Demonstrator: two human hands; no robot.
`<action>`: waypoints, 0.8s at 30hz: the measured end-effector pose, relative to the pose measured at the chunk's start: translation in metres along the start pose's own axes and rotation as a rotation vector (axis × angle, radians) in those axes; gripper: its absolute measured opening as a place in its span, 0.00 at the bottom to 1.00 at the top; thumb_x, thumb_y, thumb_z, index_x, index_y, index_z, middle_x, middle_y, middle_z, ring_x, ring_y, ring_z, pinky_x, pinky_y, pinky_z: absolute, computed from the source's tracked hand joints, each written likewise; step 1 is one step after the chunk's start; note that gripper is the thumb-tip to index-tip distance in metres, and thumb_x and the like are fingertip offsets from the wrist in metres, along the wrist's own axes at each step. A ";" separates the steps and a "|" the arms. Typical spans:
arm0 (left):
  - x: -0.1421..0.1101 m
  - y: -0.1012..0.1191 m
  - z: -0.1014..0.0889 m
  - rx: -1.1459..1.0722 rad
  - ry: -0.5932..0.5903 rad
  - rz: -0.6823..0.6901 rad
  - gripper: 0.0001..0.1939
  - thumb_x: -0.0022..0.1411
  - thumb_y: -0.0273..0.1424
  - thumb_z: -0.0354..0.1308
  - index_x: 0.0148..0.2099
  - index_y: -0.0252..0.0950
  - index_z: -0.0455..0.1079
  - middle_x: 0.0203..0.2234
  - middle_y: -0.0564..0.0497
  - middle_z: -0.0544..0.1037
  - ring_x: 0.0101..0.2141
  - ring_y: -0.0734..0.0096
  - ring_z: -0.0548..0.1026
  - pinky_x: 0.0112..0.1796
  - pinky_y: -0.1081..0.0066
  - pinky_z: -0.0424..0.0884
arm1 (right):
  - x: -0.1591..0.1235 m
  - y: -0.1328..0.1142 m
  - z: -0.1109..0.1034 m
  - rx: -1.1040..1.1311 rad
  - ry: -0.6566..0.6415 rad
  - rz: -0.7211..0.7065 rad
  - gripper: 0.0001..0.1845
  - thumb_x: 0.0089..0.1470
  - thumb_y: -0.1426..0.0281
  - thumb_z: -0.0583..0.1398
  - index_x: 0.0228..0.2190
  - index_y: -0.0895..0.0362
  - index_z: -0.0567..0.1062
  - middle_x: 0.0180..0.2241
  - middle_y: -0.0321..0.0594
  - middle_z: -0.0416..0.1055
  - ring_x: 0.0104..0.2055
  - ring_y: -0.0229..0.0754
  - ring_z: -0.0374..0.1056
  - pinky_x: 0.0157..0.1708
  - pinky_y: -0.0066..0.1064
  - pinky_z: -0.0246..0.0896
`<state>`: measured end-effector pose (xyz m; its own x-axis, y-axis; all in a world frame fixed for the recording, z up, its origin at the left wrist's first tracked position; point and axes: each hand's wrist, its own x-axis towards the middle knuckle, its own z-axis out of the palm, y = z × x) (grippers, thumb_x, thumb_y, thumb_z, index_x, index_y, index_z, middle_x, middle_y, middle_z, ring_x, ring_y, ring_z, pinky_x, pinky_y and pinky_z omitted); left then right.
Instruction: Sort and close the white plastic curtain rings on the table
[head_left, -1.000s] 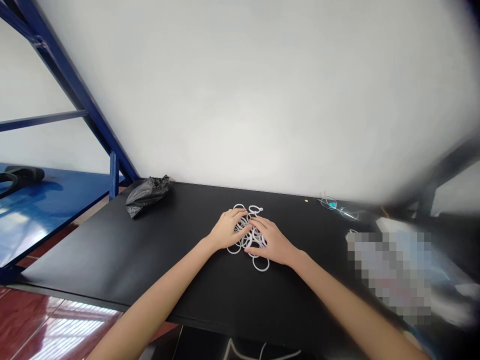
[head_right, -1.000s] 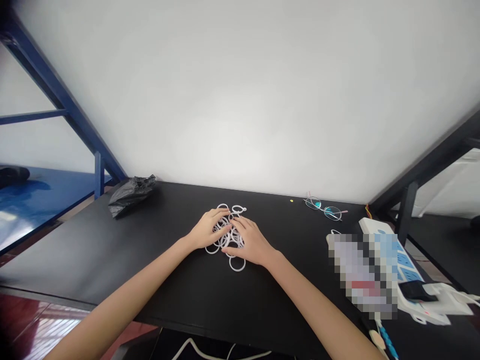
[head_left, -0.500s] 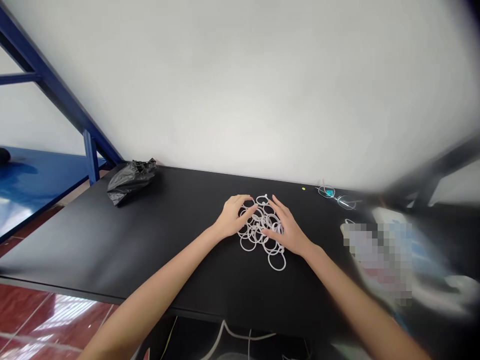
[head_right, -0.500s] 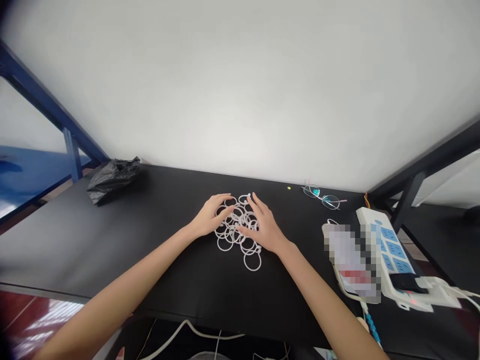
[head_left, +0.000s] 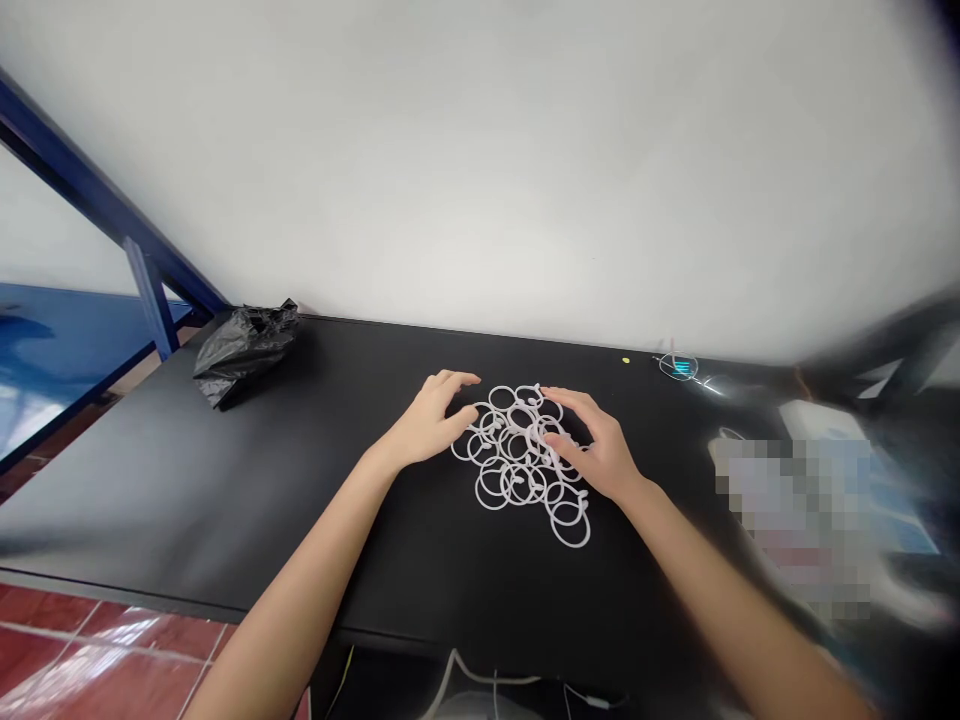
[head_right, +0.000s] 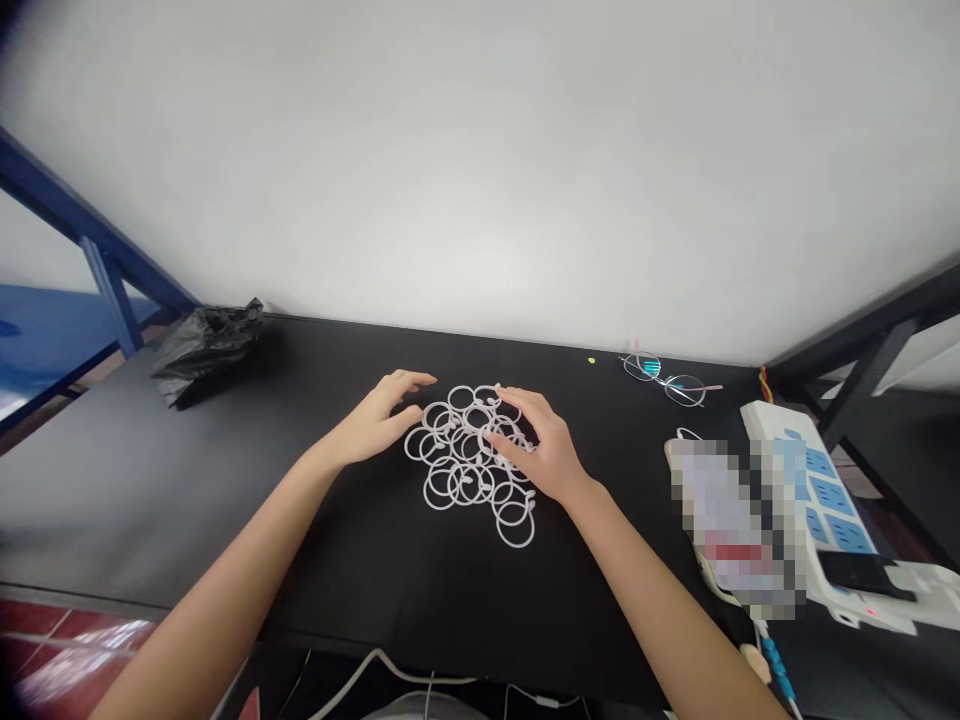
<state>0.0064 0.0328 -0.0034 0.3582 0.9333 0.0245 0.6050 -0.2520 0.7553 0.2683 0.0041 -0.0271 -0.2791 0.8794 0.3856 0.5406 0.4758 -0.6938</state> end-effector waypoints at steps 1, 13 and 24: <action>-0.002 0.001 -0.003 0.047 -0.037 -0.017 0.22 0.61 0.35 0.52 0.57 0.37 0.66 0.52 0.44 0.71 0.54 0.54 0.68 0.55 0.54 0.67 | 0.000 -0.002 0.000 0.006 0.026 -0.011 0.23 0.57 0.59 0.62 0.53 0.51 0.71 0.54 0.45 0.72 0.57 0.52 0.67 0.57 0.50 0.64; -0.018 0.012 0.007 0.291 -0.105 0.007 0.27 0.57 0.37 0.55 0.58 0.38 0.60 0.48 0.42 0.67 0.50 0.50 0.67 0.49 0.53 0.69 | 0.009 -0.031 -0.010 -0.123 -0.124 0.005 0.10 0.57 0.65 0.61 0.42 0.51 0.77 0.43 0.41 0.76 0.46 0.50 0.70 0.48 0.46 0.69; -0.009 0.017 0.036 0.423 -0.004 0.030 0.18 0.57 0.27 0.53 0.51 0.37 0.65 0.40 0.45 0.69 0.38 0.59 0.75 0.36 0.65 0.72 | 0.016 -0.042 0.022 -0.314 -0.322 0.152 0.20 0.53 0.73 0.60 0.48 0.52 0.73 0.45 0.44 0.70 0.44 0.50 0.70 0.40 0.41 0.68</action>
<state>0.0387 0.0108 -0.0146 0.3823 0.9232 0.0389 0.8327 -0.3624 0.4186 0.2236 -0.0009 -0.0052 -0.3831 0.9223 0.0508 0.7946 0.3571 -0.4911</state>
